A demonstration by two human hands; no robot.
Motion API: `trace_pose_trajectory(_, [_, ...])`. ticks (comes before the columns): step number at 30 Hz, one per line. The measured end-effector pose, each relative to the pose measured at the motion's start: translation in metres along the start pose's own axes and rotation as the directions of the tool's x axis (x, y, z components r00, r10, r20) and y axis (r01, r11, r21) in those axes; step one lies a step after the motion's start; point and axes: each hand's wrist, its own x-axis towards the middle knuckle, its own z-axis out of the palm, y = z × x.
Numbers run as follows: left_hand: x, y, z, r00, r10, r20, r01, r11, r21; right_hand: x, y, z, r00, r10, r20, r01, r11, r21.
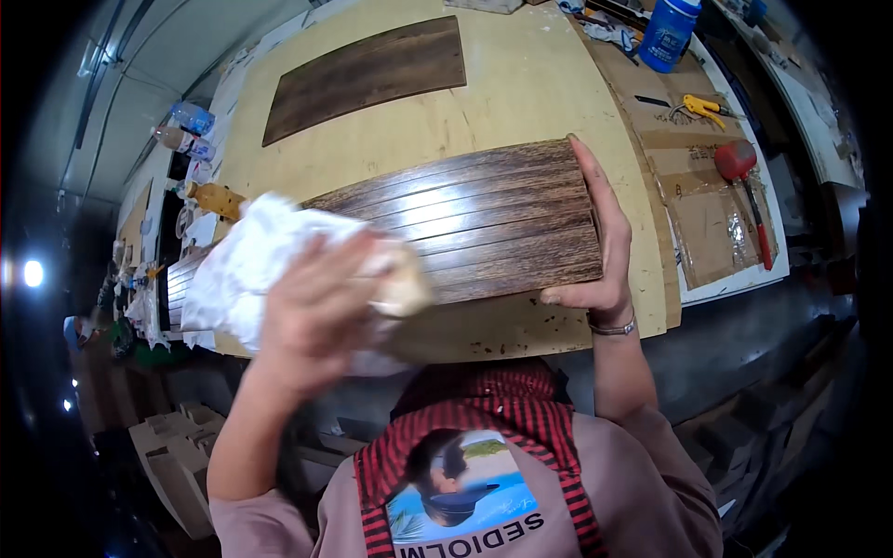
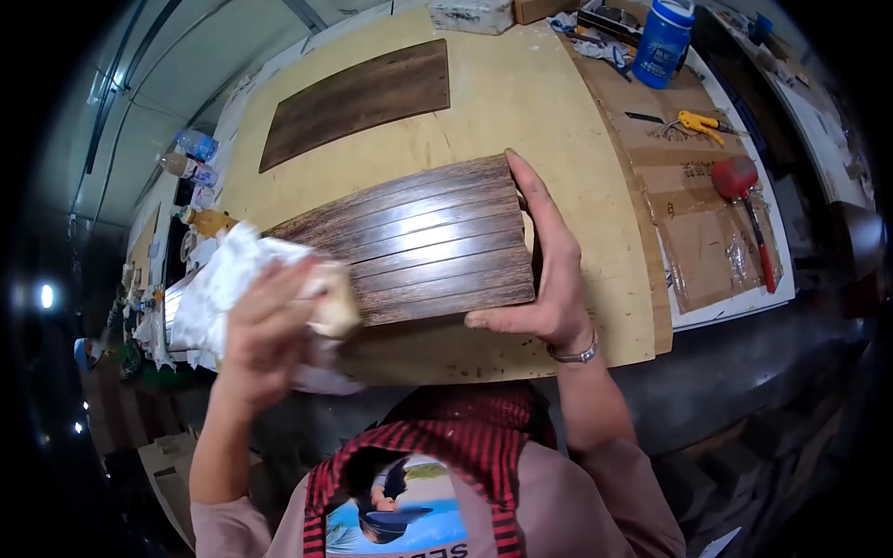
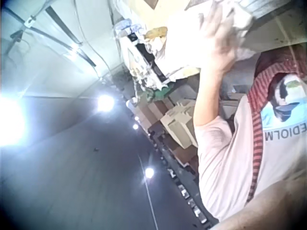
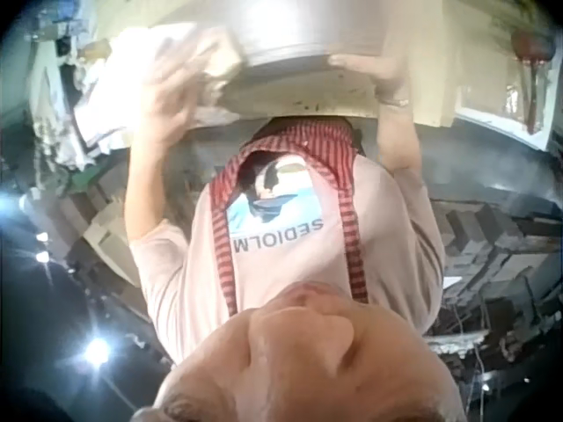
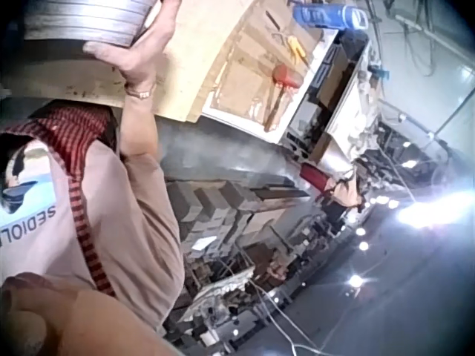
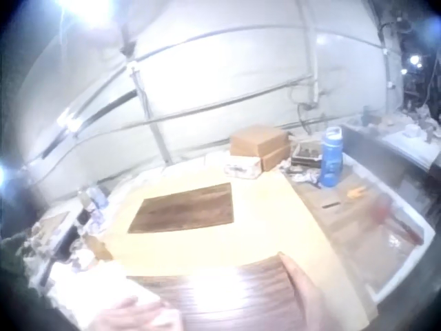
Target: The user is applying a liquid finish to a piece of dark wood furniture using a cloth.
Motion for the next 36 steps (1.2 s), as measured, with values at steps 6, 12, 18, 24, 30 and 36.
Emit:
trace_pose_trajectory(6, [0.017,0.018,0.001,0.987,0.04,-0.155,-0.036,0.999,0.028,0.004,0.001,0.004,1.0,0.021,0.005,-0.021,1.0,-0.005])
trace_pose_trajectory(12, [-0.057,-0.034,-0.027,0.958,-0.223,-0.183,0.244,0.964,0.106,-0.003,0.003,0.006,0.999,0.026,-0.02,-0.025,1.0,0.019])
trace_pose_trajectory(18, [0.008,-0.003,-0.007,0.98,0.121,-0.159,-0.096,0.983,0.157,0.004,0.006,0.01,0.998,0.033,-0.049,-0.03,0.998,0.052])
trace_pose_trajectory(24, [-0.04,-0.022,-0.016,0.981,0.015,-0.193,0.057,0.931,0.362,0.001,0.004,0.01,0.999,-0.019,-0.039,0.019,1.0,0.009])
trace_pose_trajectory(30, [-0.011,-0.007,-0.014,0.978,0.177,-0.113,-0.143,0.955,0.259,0.001,0.002,0.006,0.999,0.04,-0.024,-0.039,0.998,0.056])
trace_pose_trajectory(36, [-0.01,-0.016,-0.015,0.981,-0.035,-0.193,0.072,0.979,0.189,0.004,0.004,0.007,0.996,0.006,-0.092,-0.003,1.0,0.029])
